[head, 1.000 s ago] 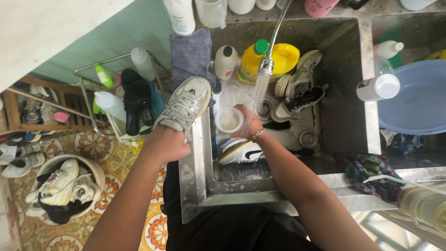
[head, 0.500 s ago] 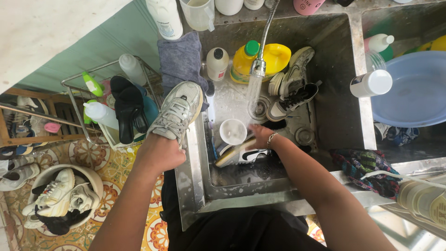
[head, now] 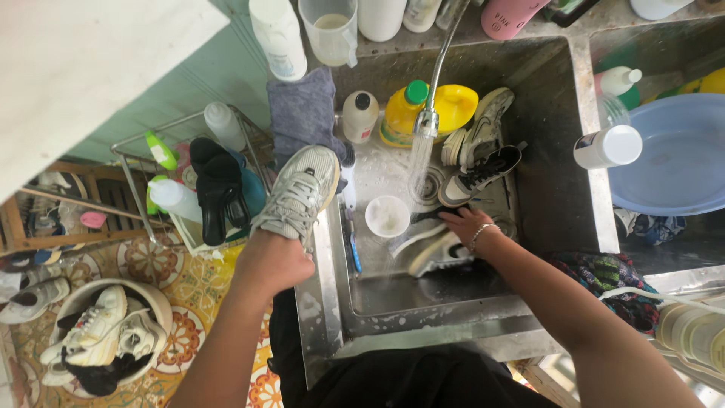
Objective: The person scrubs a white sneaker with a brush and cleaning solution, rinses it under running water, and continues scrubbing the upper and sole. The person uses a toothbrush to clean the interior lining and laces.
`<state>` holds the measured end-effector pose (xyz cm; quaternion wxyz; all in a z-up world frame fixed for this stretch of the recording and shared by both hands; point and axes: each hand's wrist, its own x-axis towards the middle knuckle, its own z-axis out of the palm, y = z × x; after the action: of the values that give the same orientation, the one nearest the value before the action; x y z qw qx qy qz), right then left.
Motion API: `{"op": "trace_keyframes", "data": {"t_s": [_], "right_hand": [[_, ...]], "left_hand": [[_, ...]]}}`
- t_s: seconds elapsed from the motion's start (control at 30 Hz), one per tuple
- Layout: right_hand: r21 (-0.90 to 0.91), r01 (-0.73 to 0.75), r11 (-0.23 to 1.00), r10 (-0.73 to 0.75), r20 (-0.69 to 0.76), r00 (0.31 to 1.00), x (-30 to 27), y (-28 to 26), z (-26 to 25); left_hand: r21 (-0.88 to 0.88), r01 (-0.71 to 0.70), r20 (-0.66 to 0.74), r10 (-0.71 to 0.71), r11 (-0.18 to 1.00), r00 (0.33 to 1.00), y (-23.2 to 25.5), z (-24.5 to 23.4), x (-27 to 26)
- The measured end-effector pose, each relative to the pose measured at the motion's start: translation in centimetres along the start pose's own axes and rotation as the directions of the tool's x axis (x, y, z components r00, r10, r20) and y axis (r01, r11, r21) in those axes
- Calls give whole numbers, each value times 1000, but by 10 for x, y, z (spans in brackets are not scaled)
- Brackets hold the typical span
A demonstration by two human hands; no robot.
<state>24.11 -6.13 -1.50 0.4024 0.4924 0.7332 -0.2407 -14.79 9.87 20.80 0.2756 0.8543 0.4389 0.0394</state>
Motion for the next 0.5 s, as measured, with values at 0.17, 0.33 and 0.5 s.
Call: {"op": "trace_keyframes", "data": {"t_s": [0.17, 0.33, 0.5], "right_hand": [[603, -38, 797, 307, -350, 885, -16, 61, -47], [726, 559, 401, 789, -584, 192, 31, 145, -135], [386, 893, -233, 882, -302, 361, 93, 224, -220]], "left_hand": [[13, 60, -6, -60, 998, 998, 2, 2, 5], [41, 141, 42, -143, 989, 989, 4, 5, 11], [15, 83, 5, -83, 996, 997, 6, 2, 13]]}}
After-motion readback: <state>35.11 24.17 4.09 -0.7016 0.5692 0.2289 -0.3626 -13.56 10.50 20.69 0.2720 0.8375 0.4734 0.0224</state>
